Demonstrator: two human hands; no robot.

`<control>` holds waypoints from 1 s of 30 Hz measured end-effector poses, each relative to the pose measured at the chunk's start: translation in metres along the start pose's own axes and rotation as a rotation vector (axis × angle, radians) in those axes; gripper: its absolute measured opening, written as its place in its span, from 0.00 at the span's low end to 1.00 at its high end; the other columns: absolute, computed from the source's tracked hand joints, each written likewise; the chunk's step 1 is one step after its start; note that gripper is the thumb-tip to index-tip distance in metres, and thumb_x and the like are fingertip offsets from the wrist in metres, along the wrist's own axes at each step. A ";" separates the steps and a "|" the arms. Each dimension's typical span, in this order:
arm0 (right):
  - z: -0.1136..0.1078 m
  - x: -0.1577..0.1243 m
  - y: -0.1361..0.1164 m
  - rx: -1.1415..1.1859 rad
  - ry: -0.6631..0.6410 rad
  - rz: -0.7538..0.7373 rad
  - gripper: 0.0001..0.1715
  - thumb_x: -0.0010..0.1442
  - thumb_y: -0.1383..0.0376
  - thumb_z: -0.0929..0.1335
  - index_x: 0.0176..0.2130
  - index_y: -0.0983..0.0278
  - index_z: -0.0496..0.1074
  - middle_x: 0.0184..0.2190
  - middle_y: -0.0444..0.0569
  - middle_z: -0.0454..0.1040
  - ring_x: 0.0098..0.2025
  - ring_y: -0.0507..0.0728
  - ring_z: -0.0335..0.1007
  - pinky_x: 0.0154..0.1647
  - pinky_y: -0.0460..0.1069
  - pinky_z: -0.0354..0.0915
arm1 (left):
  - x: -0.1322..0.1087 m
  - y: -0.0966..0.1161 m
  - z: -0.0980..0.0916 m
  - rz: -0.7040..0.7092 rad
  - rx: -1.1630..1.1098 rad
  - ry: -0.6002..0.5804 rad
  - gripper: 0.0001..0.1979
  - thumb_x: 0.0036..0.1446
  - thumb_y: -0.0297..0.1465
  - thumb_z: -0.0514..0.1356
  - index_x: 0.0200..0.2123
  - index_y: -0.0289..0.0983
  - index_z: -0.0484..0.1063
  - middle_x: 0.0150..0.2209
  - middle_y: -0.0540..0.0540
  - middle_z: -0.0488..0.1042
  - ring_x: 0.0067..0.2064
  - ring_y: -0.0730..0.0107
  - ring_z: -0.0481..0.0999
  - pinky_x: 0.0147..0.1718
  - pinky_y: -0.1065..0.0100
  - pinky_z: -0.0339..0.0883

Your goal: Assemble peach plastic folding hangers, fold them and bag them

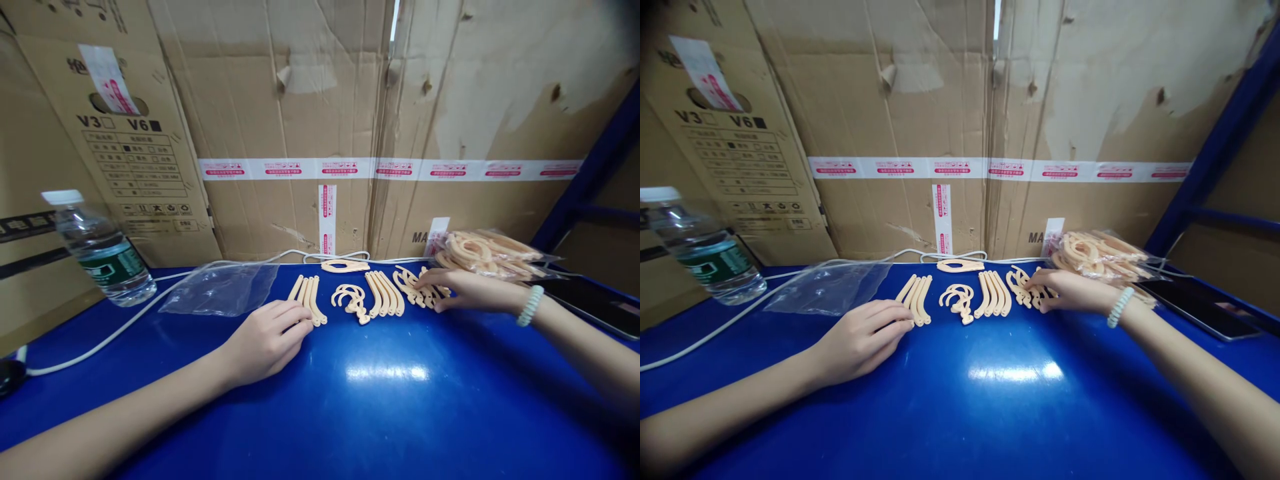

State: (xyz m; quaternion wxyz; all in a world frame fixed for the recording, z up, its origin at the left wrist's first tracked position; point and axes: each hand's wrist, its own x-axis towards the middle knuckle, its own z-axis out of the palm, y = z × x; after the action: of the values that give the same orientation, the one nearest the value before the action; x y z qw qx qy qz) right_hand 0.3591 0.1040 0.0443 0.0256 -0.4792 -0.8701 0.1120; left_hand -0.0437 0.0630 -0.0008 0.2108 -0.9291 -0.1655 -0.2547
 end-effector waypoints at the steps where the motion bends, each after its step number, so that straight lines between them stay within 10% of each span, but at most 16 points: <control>1: 0.000 0.000 0.000 0.000 0.003 0.003 0.27 0.53 0.59 0.69 0.52 0.63 0.74 0.52 0.55 0.74 0.56 0.68 0.68 0.60 0.61 0.61 | 0.000 0.000 0.000 -0.013 -0.002 -0.005 0.10 0.62 0.20 0.53 0.42 0.30 0.73 0.42 0.39 0.77 0.44 0.56 0.76 0.42 0.56 0.74; 13: 0.002 0.027 -0.031 -0.001 0.304 -0.074 0.22 0.64 0.57 0.63 0.52 0.64 0.71 0.50 0.56 0.75 0.53 0.64 0.71 0.55 0.58 0.65 | 0.010 0.026 -0.009 0.010 -0.137 -0.038 0.10 0.61 0.22 0.53 0.42 0.33 0.72 0.41 0.40 0.77 0.43 0.58 0.75 0.42 0.59 0.72; 23: 0.013 0.134 -0.054 0.043 0.175 0.094 0.17 0.66 0.60 0.66 0.52 0.63 0.69 0.52 0.52 0.71 0.48 0.59 0.71 0.48 0.58 0.70 | 0.009 0.030 -0.007 0.073 -0.252 -0.058 0.10 0.59 0.20 0.51 0.39 0.33 0.70 0.37 0.41 0.77 0.38 0.61 0.74 0.39 0.62 0.70; 30: 0.018 0.154 -0.054 0.305 0.181 0.215 0.17 0.65 0.59 0.67 0.52 0.64 0.69 0.52 0.51 0.70 0.48 0.60 0.71 0.47 0.58 0.70 | 0.010 0.031 -0.010 0.095 -0.254 -0.065 0.10 0.59 0.20 0.51 0.38 0.33 0.70 0.36 0.40 0.77 0.38 0.60 0.75 0.38 0.62 0.70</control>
State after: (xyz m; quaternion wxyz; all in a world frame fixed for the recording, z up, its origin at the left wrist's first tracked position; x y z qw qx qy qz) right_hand 0.2285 0.2029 0.0290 0.1637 -0.5678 -0.7813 0.2010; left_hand -0.0265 0.0343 0.0032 0.0978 -0.9629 -0.0944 -0.2330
